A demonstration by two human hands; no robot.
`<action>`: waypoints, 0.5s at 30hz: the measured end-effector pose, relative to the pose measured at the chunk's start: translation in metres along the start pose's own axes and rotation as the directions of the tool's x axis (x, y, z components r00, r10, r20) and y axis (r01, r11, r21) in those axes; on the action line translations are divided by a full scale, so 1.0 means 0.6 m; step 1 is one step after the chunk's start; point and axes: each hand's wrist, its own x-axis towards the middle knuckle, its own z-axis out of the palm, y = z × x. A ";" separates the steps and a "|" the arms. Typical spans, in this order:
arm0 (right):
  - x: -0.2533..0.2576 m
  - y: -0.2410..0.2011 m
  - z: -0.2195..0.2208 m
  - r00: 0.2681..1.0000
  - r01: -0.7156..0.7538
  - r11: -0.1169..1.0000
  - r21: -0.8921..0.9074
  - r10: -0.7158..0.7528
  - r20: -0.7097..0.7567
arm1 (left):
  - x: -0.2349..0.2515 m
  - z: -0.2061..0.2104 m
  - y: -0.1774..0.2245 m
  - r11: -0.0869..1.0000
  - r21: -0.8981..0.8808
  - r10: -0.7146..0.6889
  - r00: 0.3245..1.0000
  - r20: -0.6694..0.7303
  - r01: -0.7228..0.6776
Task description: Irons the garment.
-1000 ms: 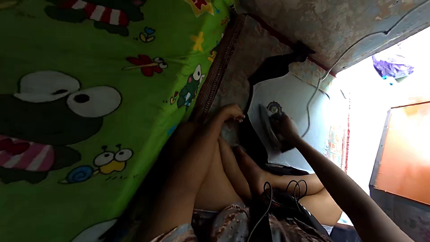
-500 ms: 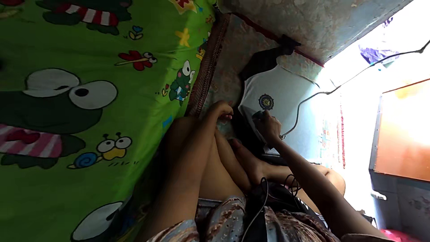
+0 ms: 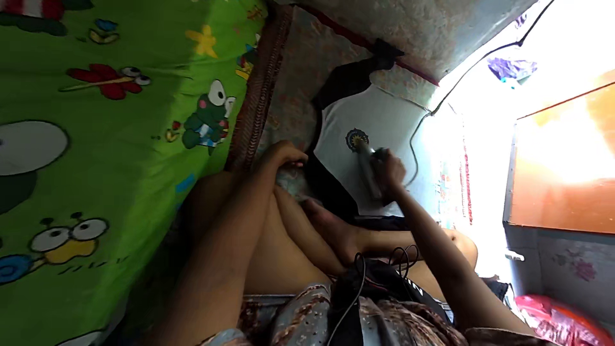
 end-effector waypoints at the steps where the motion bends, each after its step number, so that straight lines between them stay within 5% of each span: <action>1: 0.028 0.096 0.035 0.997 -0.062 0.995 0.077 0.065 -0.038 | 0.000 0.003 -0.003 1.000 -0.011 0.002 1.000 -0.003 -0.002; 4: 0.075 0.335 0.039 0.921 -0.386 0.918 0.090 0.378 0.095 | -0.013 0.011 -0.004 0.999 -0.041 0.001 0.999 -0.034 -0.002; 7: 0.088 0.468 0.020 0.822 -0.565 0.822 0.069 0.555 0.126 | -0.049 0.023 0.035 0.988 0.156 0.048 0.978 -0.204 -0.016; 11: 0.058 0.425 0.004 0.927 -0.328 0.934 0.143 0.289 0.237 | -0.069 0.113 0.139 0.900 0.314 0.417 0.809 -0.414 -0.303; 15: 0.074 0.370 0.020 0.954 -0.266 0.963 0.033 0.259 0.150 | 0.010 0.280 0.144 0.617 0.484 0.779 0.570 -0.262 -0.621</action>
